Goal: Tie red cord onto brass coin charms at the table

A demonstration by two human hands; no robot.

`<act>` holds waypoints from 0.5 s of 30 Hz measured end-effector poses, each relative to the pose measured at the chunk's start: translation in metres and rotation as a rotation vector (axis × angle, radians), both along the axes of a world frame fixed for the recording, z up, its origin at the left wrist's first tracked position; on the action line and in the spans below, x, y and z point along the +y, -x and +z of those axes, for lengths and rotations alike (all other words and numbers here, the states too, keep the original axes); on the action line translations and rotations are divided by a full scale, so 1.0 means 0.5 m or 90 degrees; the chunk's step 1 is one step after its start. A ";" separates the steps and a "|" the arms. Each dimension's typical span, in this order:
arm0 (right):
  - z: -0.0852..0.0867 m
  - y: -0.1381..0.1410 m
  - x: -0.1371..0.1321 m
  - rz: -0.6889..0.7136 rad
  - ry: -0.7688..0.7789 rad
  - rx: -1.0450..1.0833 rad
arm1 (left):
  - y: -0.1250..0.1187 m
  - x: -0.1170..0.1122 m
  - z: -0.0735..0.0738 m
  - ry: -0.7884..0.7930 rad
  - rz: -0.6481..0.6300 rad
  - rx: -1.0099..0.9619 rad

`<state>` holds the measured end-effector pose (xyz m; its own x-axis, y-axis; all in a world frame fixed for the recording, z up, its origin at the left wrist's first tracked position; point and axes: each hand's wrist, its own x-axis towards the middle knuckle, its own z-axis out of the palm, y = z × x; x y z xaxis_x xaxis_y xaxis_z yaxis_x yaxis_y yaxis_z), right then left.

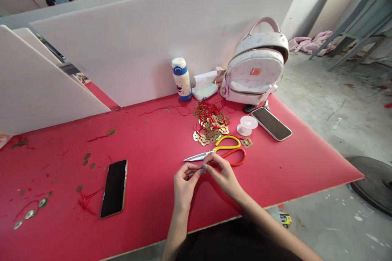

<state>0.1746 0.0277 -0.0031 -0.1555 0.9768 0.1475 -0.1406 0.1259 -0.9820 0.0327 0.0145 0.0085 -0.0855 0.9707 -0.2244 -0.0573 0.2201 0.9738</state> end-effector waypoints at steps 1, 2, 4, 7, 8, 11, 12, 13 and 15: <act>0.000 0.000 0.000 -0.001 0.001 0.001 | 0.000 0.000 -0.001 -0.002 0.002 0.001; -0.001 0.000 0.000 -0.001 0.003 0.003 | 0.000 0.000 -0.001 -0.005 0.003 0.003; -0.001 -0.001 0.001 0.000 0.005 0.004 | 0.001 0.001 -0.003 -0.013 0.005 0.009; -0.002 -0.002 0.002 -0.006 -0.003 -0.015 | 0.000 0.002 -0.003 -0.015 0.012 0.011; -0.002 -0.003 0.003 -0.011 -0.009 -0.027 | 0.000 0.002 -0.004 -0.013 0.012 0.013; -0.001 -0.009 0.007 -0.020 -0.027 -0.054 | -0.001 0.001 -0.003 -0.015 -0.006 0.014; 0.000 -0.011 0.008 -0.022 -0.031 -0.056 | 0.000 0.001 -0.003 -0.016 -0.014 0.013; 0.002 -0.014 0.010 -0.025 -0.035 -0.055 | 0.000 0.000 -0.004 -0.018 -0.020 0.013; 0.006 -0.018 0.012 -0.031 -0.051 -0.055 | 0.001 0.000 -0.006 -0.018 -0.027 0.022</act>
<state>0.1838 0.0338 0.0000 -0.1228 0.9693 0.2130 -0.0481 0.2086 -0.9768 0.0324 0.0143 0.0058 -0.0514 0.9795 -0.1948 -0.0153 0.1943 0.9808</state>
